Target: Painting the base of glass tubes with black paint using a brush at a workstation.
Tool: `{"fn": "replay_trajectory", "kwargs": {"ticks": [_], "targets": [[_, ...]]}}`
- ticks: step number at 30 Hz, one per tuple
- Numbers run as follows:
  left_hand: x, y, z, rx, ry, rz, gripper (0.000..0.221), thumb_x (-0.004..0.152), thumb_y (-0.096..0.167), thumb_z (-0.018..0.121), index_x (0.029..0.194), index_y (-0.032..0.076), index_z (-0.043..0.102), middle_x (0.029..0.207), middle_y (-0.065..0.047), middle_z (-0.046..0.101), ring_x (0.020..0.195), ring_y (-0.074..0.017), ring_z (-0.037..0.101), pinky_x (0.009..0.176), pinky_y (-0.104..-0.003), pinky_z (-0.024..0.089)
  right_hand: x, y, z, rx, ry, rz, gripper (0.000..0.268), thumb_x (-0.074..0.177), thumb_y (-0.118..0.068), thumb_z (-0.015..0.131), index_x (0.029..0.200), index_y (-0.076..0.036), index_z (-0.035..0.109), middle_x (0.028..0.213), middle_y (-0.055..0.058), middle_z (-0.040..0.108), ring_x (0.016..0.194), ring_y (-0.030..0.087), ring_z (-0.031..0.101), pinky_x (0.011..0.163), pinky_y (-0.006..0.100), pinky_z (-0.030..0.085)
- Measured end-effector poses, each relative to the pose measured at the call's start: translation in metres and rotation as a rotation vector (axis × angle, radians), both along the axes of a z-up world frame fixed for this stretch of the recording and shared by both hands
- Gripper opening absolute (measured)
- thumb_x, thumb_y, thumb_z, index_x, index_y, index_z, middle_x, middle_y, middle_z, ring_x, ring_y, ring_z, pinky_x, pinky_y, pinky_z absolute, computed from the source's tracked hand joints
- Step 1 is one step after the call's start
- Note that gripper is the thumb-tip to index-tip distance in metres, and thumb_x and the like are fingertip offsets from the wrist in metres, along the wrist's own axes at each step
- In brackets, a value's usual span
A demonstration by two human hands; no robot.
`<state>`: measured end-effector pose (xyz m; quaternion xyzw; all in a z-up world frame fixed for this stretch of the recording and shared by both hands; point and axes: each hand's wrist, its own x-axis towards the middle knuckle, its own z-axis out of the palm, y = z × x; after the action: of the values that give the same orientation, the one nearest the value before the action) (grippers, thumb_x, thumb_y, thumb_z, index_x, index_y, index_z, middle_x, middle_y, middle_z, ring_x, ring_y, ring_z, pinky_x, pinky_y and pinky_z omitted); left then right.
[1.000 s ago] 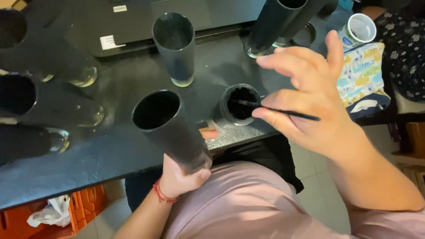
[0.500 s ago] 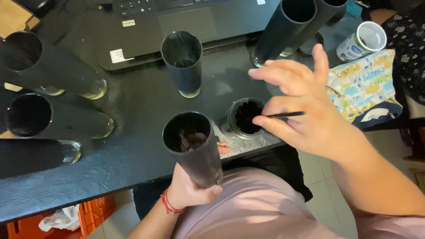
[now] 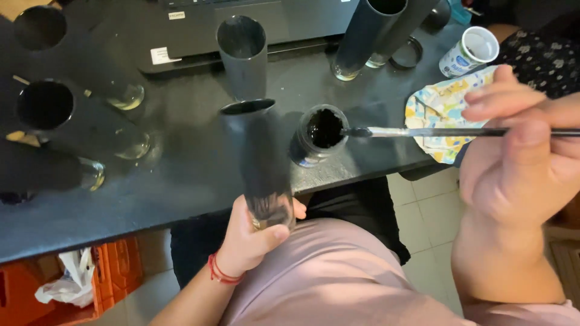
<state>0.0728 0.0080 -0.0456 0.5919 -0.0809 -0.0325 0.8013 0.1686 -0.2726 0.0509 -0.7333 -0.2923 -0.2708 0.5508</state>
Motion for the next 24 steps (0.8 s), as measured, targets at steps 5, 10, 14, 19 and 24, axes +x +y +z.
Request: {"fn": "replay_trajectory", "kwargs": {"ticks": [5, 10, 14, 19, 24], "targets": [[-0.018, -0.021, 0.0, -0.356, 0.123, -0.138, 0.058, 0.075, 0.038, 0.079, 0.109, -0.004, 0.059, 0.085, -0.015, 0.07, 0.075, -0.017, 0.062, 0.072, -0.031, 0.05, -0.03, 0.006, 0.003, 0.24, 0.18, 0.009, 0.035, 0.114, -0.047, 0.056, 0.107, -0.015, 0.043, 0.095, 0.01, 0.058, 0.098, 0.023, 0.065, 0.136, 0.049, 0.056], [-0.034, -0.029, 0.025, -0.425, 0.113, -0.204, 0.036, 0.077, 0.024, 0.073, 0.099, 0.0, 0.059, 0.078, -0.011, 0.064, 0.07, -0.0166, 0.059, 0.07, -0.032, 0.049, -0.048, 0.032, 0.009, 0.098, -0.19, 0.052, 0.034, 0.111, -0.039, 0.052, 0.108, -0.009, 0.04, 0.09, 0.017, 0.057, 0.085, 0.03, 0.063, 0.131, 0.056, 0.046], [-0.047, -0.029, 0.039, -0.351, 0.023, -0.183, 0.021, 0.078, 0.024, 0.069, 0.079, 0.005, 0.06, 0.074, -0.006, 0.061, 0.067, -0.0137, 0.054, 0.065, -0.028, 0.045, -0.063, 0.046, 0.028, -0.044, -0.569, 0.07, 0.026, 0.105, -0.032, 0.048, 0.101, -0.009, 0.037, 0.079, 0.02, 0.062, 0.071, 0.029, 0.063, 0.127, 0.05, 0.034], [-0.058, -0.024, 0.03, -0.402, 0.036, -0.253, 0.043, 0.077, 0.033, 0.072, 0.104, 0.002, 0.06, 0.077, -0.013, 0.064, 0.066, -0.0143, 0.05, 0.063, -0.028, 0.037, -0.066, 0.038, 0.037, -0.174, -0.742, 0.156, 0.02, 0.103, -0.026, 0.046, 0.097, -0.008, 0.04, 0.075, 0.02, 0.066, 0.064, 0.033, 0.067, 0.125, 0.053, 0.026], [-0.06, -0.021, 0.025, -0.619, 0.045, -0.436, 0.052, 0.082, 0.038, 0.072, 0.113, 0.0, 0.056, 0.084, -0.018, 0.065, 0.071, -0.022, 0.06, 0.071, -0.035, 0.048, -0.061, 0.04, 0.043, -0.079, -0.848, 0.149, 0.025, 0.1, -0.028, 0.045, 0.091, -0.009, 0.032, 0.062, 0.019, 0.061, 0.051, 0.035, 0.061, 0.123, 0.053, 0.027]]}}
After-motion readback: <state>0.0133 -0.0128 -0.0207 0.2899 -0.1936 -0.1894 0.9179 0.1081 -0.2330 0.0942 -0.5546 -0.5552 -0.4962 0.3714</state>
